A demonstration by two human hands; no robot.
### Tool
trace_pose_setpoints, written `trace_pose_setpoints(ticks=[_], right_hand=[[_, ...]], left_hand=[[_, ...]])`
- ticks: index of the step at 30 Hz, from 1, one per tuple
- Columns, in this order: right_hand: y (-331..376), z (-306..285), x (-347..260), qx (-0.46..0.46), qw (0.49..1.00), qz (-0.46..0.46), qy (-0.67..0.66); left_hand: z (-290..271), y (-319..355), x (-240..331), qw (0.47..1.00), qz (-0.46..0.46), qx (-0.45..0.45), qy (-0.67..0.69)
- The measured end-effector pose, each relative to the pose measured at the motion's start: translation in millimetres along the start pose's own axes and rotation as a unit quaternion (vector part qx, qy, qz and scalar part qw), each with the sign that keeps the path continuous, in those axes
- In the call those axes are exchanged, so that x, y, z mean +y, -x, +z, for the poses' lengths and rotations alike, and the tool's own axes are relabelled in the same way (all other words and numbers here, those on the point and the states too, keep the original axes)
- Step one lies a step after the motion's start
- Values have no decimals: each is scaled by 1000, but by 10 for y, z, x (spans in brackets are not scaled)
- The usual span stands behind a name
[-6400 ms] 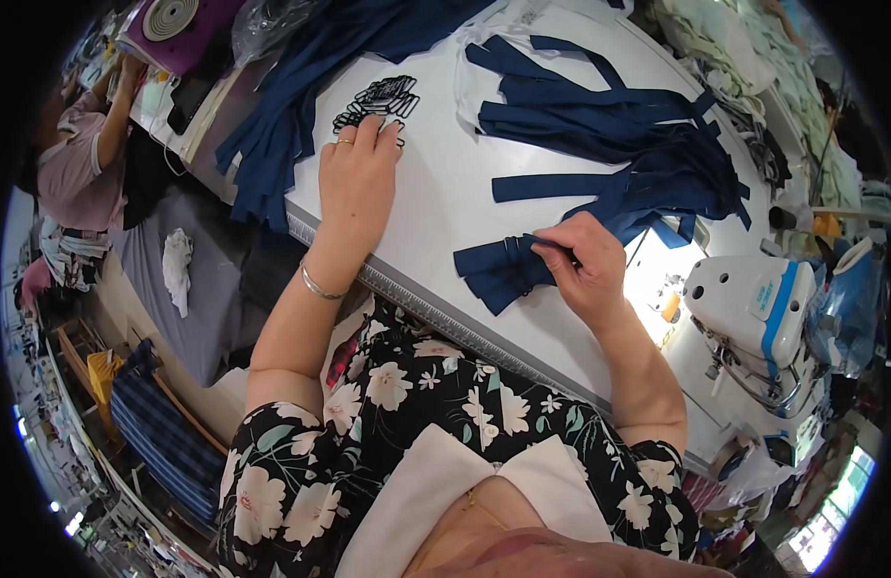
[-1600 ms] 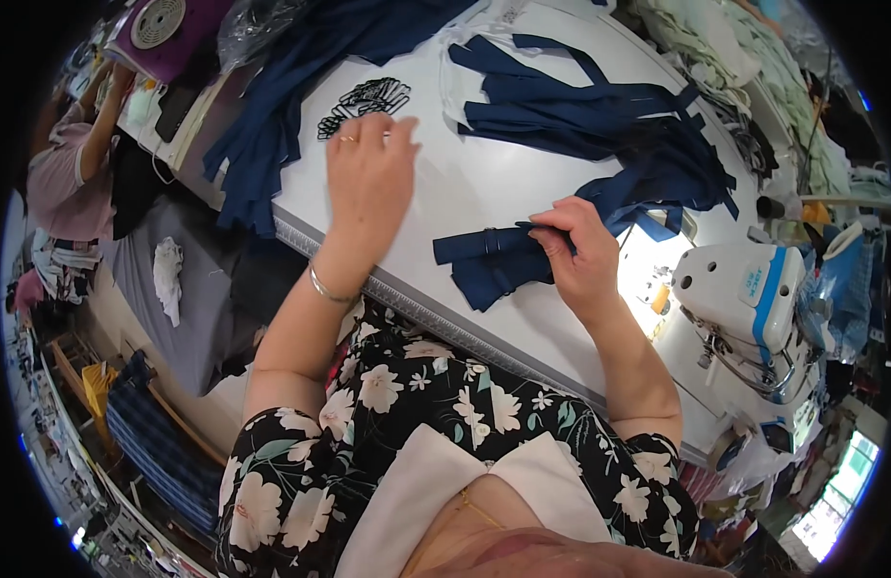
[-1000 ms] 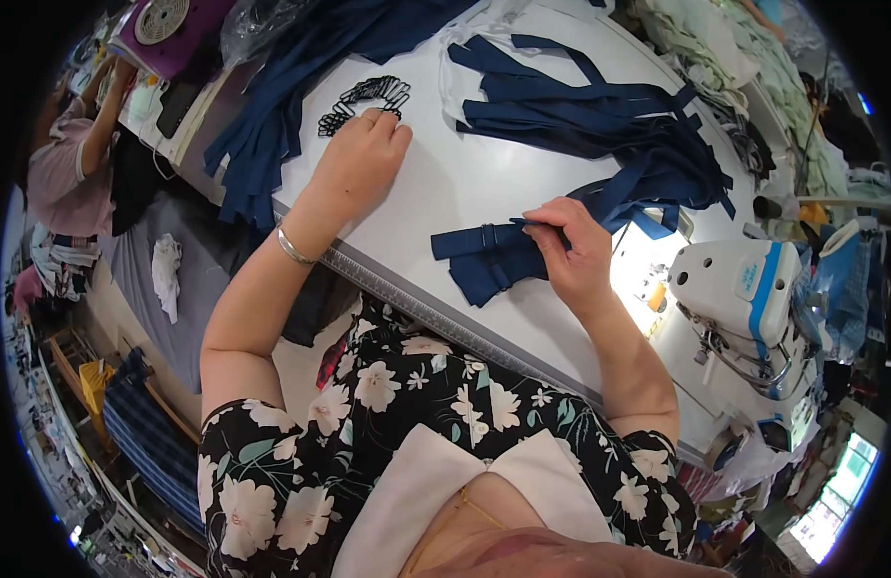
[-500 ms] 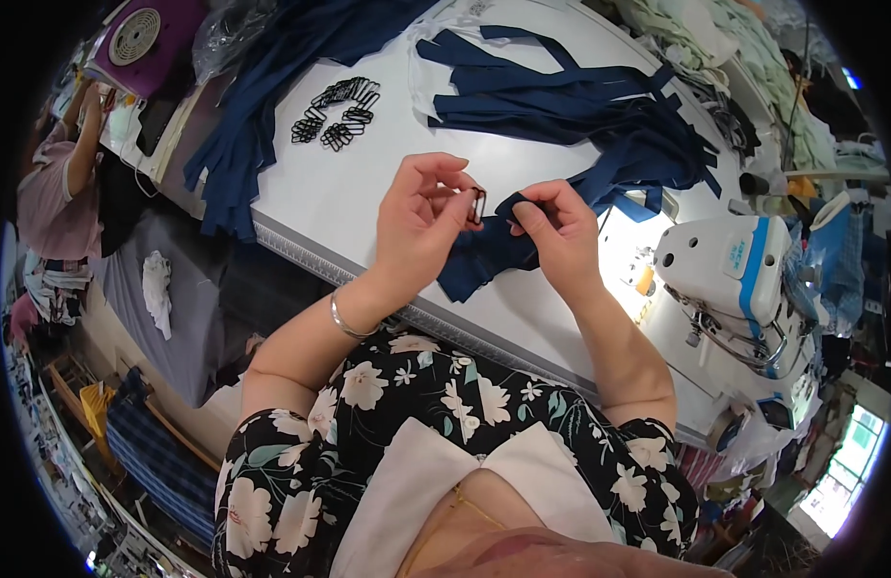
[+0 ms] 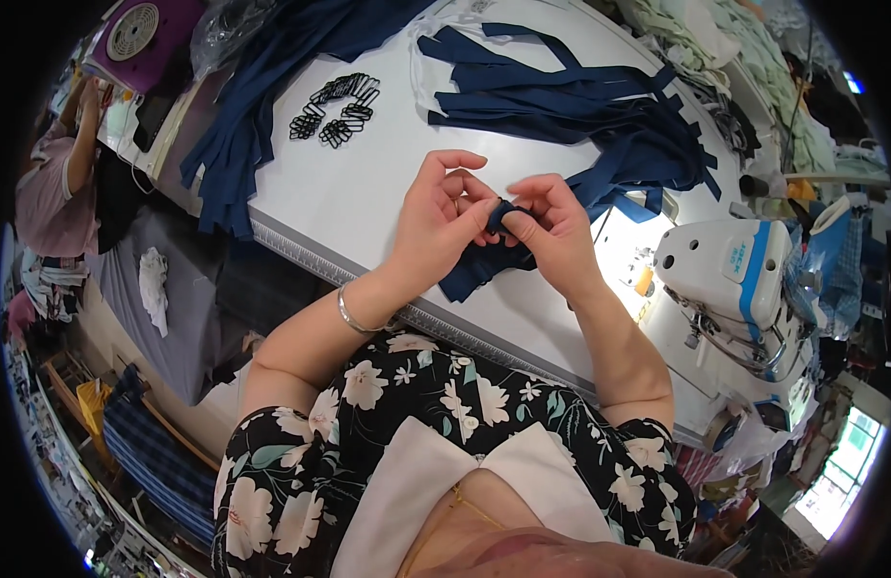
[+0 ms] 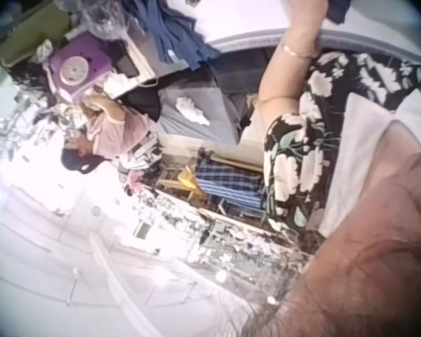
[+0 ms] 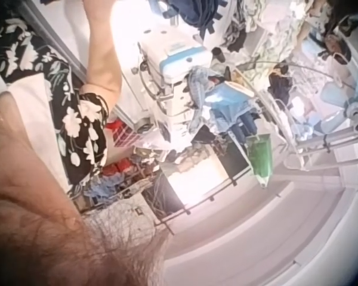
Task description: Manually attaching metal buckles to blue fabric straps at a garment workshop bench.
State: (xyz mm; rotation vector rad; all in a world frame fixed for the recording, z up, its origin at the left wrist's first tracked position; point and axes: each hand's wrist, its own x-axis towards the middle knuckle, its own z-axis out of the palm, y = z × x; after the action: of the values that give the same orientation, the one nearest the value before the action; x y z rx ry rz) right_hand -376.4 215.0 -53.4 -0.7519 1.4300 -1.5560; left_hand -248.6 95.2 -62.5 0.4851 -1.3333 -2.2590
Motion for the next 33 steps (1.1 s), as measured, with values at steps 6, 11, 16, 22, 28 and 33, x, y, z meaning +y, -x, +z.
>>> trace_pose_setpoints(ticks=[6, 11, 16, 22, 28, 33], right_hand=[[20, 37, 11, -35, 992, -55, 107], [25, 52, -5, -35, 987, -106, 118], [50, 22, 15, -18, 983, -87, 161], [55, 24, 65, 22, 988, -118, 98], [-18, -34, 79, 2, 955, -232, 183], [-36, -16, 78, 47, 945, -249, 209]], left_hand=[[-52, -6, 88, 997, -38, -11, -66], [-84, -1, 94, 997, -74, -12, -34], [-25, 30, 57, 998, -31, -1, -52], [-130, 39, 124, 974, -209, -85, 3], [-115, 104, 131, 984, -84, -92, -131], [-55, 143, 67, 929, 64, -33, -362]])
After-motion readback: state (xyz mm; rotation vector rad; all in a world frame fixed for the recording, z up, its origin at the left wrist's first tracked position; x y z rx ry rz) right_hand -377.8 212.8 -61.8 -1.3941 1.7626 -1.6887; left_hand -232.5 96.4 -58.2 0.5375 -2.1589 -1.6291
